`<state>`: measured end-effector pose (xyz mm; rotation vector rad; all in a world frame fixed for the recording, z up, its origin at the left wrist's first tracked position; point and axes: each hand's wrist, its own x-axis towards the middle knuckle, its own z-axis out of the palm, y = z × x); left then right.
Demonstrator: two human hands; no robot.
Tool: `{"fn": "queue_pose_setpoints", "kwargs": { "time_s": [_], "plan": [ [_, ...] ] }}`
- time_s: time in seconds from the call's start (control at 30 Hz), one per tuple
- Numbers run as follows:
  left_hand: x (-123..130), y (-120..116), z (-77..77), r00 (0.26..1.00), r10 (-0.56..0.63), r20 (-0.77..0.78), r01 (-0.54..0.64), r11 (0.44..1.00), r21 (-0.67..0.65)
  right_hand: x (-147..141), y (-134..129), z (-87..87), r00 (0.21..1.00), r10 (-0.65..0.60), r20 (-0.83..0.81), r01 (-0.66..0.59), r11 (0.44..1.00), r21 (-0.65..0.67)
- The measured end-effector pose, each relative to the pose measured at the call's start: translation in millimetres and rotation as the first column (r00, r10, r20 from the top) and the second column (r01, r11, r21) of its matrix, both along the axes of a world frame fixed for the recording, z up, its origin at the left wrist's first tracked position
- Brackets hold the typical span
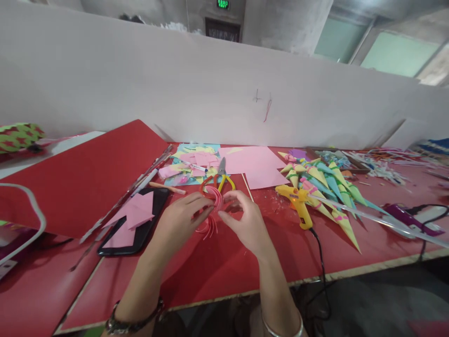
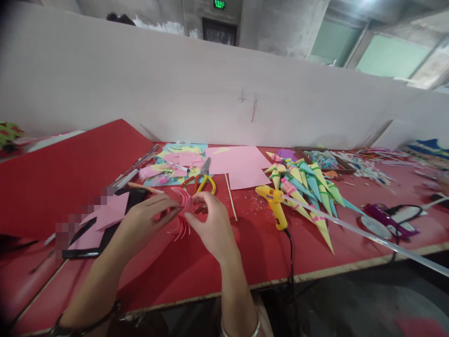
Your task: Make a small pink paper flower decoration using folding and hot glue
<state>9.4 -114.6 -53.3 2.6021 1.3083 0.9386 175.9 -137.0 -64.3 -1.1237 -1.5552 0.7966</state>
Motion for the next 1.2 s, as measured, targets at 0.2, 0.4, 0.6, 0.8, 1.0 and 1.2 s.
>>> {"fn": "queue_pose_setpoints", "kwargs": {
  "time_s": [0.2, 0.4, 0.6, 0.8, 1.0, 1.2],
  "plan": [
    [0, -1, 0.3, 1.0, -0.009, -0.011, 0.01, 1.0, 0.018, -2, 2, -2.4, 1.0, -0.028, 0.008, 0.028, 1.0, 0.013],
    [-4, -1, -1.6, 0.999, 0.006, -0.035, -0.004, 0.997, 0.076, -5, 1, -2.1, 0.999, -0.039, 0.021, 0.038, 0.999, 0.036],
    [-6, -2, -2.4, 0.999, 0.003, -0.044, 0.0, 0.997, 0.081, -5, 1, -2.2, 0.999, -0.042, 0.029, 0.041, 0.998, 0.05],
    [-6, -3, -2.9, 0.998, -0.001, -0.063, 0.006, 0.997, 0.074, -5, 3, -6.1, 0.98, -0.168, 0.103, 0.159, 0.984, 0.085],
    [-7, -6, -1.5, 0.995, 0.01, -0.102, 0.006, 0.988, 0.156, -4, 8, -11.5, 0.927, -0.284, 0.245, 0.254, 0.956, 0.149],
    [-17, -4, -3.7, 0.992, 0.04, -0.123, -0.009, 0.97, 0.242, -1, 10, -15.6, 0.849, -0.365, 0.382, 0.326, 0.931, 0.165]
  ]
}}
